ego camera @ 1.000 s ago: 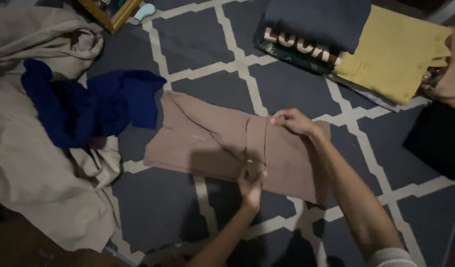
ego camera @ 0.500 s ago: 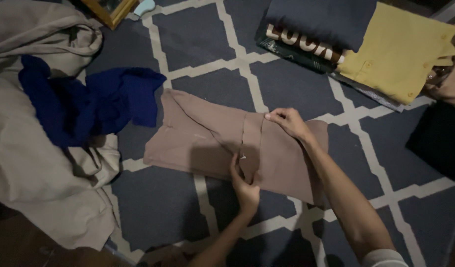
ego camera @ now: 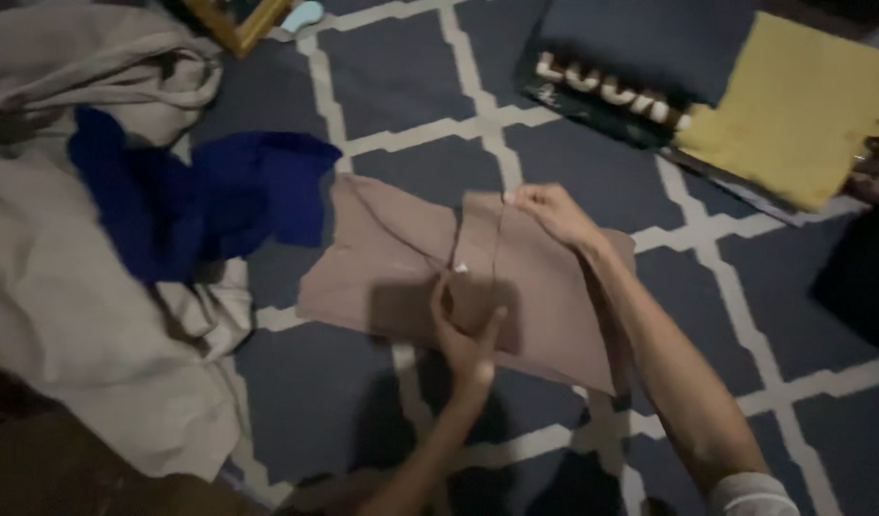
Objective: The person folds several garments on a patterned rug, including a gray t-shirt, a brown long-sleeve shirt, and a blue button-up shirt. Each item is smoothed, folded into a compact rectangle, and stacked on top of previously folded clothes.
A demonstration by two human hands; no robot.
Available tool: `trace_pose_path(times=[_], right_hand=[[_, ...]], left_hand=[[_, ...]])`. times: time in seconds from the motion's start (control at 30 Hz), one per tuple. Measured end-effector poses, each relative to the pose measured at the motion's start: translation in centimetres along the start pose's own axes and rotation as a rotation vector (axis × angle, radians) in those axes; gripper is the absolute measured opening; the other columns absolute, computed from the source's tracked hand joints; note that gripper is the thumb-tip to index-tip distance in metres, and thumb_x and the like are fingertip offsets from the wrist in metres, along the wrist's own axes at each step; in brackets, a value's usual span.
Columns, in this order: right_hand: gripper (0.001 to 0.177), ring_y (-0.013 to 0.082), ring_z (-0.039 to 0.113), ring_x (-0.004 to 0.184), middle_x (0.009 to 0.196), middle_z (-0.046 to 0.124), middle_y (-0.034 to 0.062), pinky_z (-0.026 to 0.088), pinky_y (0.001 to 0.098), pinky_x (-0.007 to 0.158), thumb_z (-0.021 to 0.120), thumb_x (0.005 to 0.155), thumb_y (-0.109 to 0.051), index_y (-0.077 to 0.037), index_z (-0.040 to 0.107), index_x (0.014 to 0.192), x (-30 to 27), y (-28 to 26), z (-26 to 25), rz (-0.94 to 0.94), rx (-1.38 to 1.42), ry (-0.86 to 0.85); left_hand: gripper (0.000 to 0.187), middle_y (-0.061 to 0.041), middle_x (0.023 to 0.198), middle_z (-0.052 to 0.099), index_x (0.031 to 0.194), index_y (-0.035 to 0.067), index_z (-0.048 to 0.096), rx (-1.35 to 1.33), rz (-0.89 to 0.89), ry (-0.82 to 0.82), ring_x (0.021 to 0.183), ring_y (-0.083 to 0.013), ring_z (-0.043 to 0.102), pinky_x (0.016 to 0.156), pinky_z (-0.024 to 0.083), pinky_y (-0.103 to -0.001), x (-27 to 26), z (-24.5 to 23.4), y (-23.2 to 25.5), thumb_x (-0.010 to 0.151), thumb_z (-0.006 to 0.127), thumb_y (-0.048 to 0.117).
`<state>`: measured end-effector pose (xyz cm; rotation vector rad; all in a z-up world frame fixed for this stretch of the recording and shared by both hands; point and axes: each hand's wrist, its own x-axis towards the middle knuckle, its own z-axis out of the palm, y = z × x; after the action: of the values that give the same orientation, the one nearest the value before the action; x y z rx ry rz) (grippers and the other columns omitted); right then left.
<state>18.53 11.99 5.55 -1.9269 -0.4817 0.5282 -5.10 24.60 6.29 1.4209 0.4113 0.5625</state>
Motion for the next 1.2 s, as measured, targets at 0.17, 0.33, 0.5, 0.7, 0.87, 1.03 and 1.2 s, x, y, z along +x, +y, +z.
trace_pose_path(times=[0.17,0.33,0.5,0.7,0.87,1.03,1.2], right_hand=[[0.045,0.0078,0.047,0.073,0.077,0.055,-0.0068,0.043,0.03,0.065,0.065,0.102,-0.046,-0.003,0.071,0.09,7.4,-5.8,5.8,-0.009,0.142,-0.063],[0.042,0.0199,0.059,0.071,0.072,0.064,0.0093,0.049,0.0377,0.069,0.072,0.094,-0.045,-0.003,0.075,0.09,11.6,-8.6,15.5,-0.017,-0.141,-0.046],[0.038,0.034,0.071,0.082,0.085,0.074,0.0177,0.053,0.0445,0.077,0.075,0.089,-0.044,-0.007,0.077,0.093,11.3,-7.1,18.8,-0.087,-0.326,0.129],[0.041,0.0347,0.072,0.093,0.095,0.075,0.0164,0.053,0.0444,0.085,0.07,0.095,-0.048,-0.009,0.072,0.107,11.2,-6.4,16.8,-0.011,-0.37,0.147],[0.051,0.0408,0.056,0.123,0.133,0.061,0.0255,0.041,0.0537,0.097,0.073,0.104,-0.037,-0.001,0.058,0.136,7.7,-6.9,15.3,-0.329,-0.463,0.292],[0.061,0.0415,0.052,0.133,0.143,0.056,0.025,0.04,0.052,0.113,0.077,0.094,-0.027,0.001,0.055,0.143,-4.1,-5.0,9.5,-0.113,-0.448,0.748],[0.096,0.0425,0.056,0.119,0.13,0.055,0.0308,0.047,0.0528,0.095,0.085,0.079,-0.053,0.008,0.048,0.142,-11.9,-2.0,6.1,0.313,-0.301,0.804]], left_hand=[[0.087,-0.014,0.154,0.046,0.153,0.005,0.041,0.105,0.067,0.133,0.142,-0.0286,0.045,0.12,0.037,-0.04,7.0,-7.6,2.9,0.081,0.088,0.019],[0.093,-0.013,0.147,0.05,0.151,0.006,0.043,0.149,0.005,0.213,0.137,-0.0281,0.049,0.115,0.042,-0.039,9.7,-15.2,-0.9,0.072,0.091,0.017],[0.095,-0.012,0.148,0.047,0.15,0.006,0.041,0.147,0.081,0.201,0.138,-0.0282,0.045,0.117,0.041,-0.04,9.7,-17.6,-6.9,0.07,0.092,0.007],[0.095,-0.016,0.152,0.044,0.154,0.004,0.038,0.091,0.104,0.287,0.142,-0.0316,0.044,0.121,0.037,-0.044,8.9,-15.5,-6.3,0.074,0.09,0.005],[0.09,-0.029,0.161,0.029,0.159,0.004,0.028,0.628,0.208,0.307,0.152,-0.0438,0.028,0.123,0.029,-0.052,6.8,-12.5,-2.7,0.085,0.078,0.008],[0.073,-0.018,0.165,0.03,0.161,0.016,0.034,0.979,0.604,-0.242,0.158,-0.0378,0.025,0.128,0.025,-0.065,7.5,-6.9,-2.6,0.099,0.067,0.032],[0.079,-0.019,0.165,0.031,0.157,0.016,0.044,1.002,0.624,-0.489,0.153,-0.0426,0.031,0.12,0.022,-0.071,12.4,-4.4,-4.9,0.094,0.068,0.055]])
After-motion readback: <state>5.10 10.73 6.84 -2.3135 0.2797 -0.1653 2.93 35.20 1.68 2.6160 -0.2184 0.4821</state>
